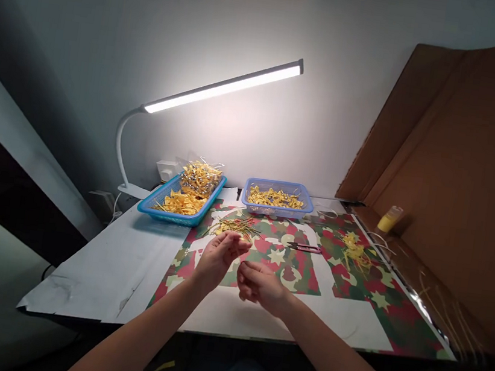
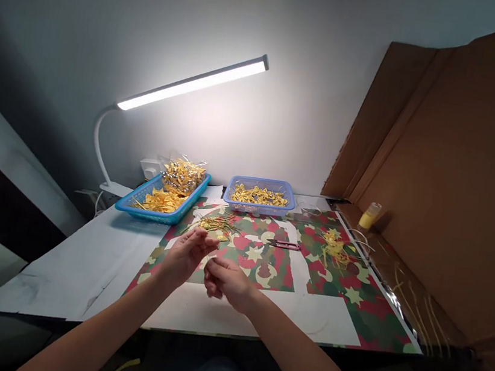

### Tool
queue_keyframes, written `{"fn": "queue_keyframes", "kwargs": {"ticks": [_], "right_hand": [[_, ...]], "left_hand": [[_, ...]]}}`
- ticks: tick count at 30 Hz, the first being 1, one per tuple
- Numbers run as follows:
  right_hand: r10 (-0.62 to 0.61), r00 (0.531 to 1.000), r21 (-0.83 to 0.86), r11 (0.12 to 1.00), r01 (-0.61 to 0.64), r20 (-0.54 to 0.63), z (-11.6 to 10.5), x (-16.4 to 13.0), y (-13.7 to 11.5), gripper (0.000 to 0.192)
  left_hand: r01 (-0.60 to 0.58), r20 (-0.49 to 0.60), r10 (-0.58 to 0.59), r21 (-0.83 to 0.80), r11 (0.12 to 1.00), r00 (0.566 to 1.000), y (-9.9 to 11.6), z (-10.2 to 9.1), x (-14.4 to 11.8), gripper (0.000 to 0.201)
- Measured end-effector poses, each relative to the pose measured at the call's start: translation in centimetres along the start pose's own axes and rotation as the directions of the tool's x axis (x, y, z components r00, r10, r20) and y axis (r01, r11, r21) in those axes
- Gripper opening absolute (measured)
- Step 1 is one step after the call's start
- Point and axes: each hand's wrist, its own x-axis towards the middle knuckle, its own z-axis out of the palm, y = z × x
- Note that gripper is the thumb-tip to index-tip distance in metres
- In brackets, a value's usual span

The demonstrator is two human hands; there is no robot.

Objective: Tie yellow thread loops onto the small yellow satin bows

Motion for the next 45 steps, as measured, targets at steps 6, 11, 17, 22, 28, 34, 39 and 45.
{"fn": "queue_keyframes", "kwargs": {"ticks": [6, 11, 17, 22, 28, 34, 39, 45], "right_hand": [[0.152, 0.988, 0.083, 0.985, -0.154, 0.024, 0.4, -3.2, 2.3, 0.041], [0.185, 0.982, 0.142, 0.973, -0.181, -0.021, 0.2, -6.0, 3.7, 0.040], [0.084, 0.972, -0.025, 0.996, -0.091, -0.219, -0.7, -7.7, 3.7, 0.052], [-0.194, 0.902, -0.352, 0.935, 0.051, -0.385, -3.4, -7.5, 3.1, 0.055], [-0.284, 0.848, -0.412, 0.907, 0.086, -0.447, -5.5, -7.6, 3.8, 0.053], [-0.305, 0.821, -0.401, 0.910, 0.103, -0.482, -5.5, -7.9, 4.1, 0.050], [-0.322, 0.794, -0.375, 0.918, 0.129, -0.515, -5.6, -8.1, 4.1, 0.048], [-0.336, 0.759, -0.331, 0.929, 0.168, -0.557, -5.5, -8.1, 4.3, 0.046]], "left_hand": [[-0.010, -0.123, -0.024, -0.267, 0.964, 0.992, 3.0, -1.5, 1.5, 0.021], [-0.130, -0.238, 0.035, -0.395, 0.909, 0.971, 5.6, -4.1, 1.7, 0.039], [-0.226, -0.357, 0.061, -0.442, 0.868, 0.932, 5.7, -7.6, 0.6, 0.040], [-0.250, -0.397, 0.059, -0.449, 0.858, 0.916, 5.5, -9.1, 0.1, 0.029], [-0.229, -0.415, 0.019, -0.463, 0.856, 0.910, 5.3, -9.2, -0.1, 0.039], [-0.237, -0.447, 0.008, -0.459, 0.856, 0.894, 5.4, -9.3, -0.3, 0.043], [-0.232, -0.472, 0.002, -0.428, 0.873, 0.882, 5.4, -9.4, -0.3, 0.041], [-0.222, -0.499, -0.009, -0.402, 0.888, 0.866, 5.3, -9.6, -0.2, 0.036]]}}
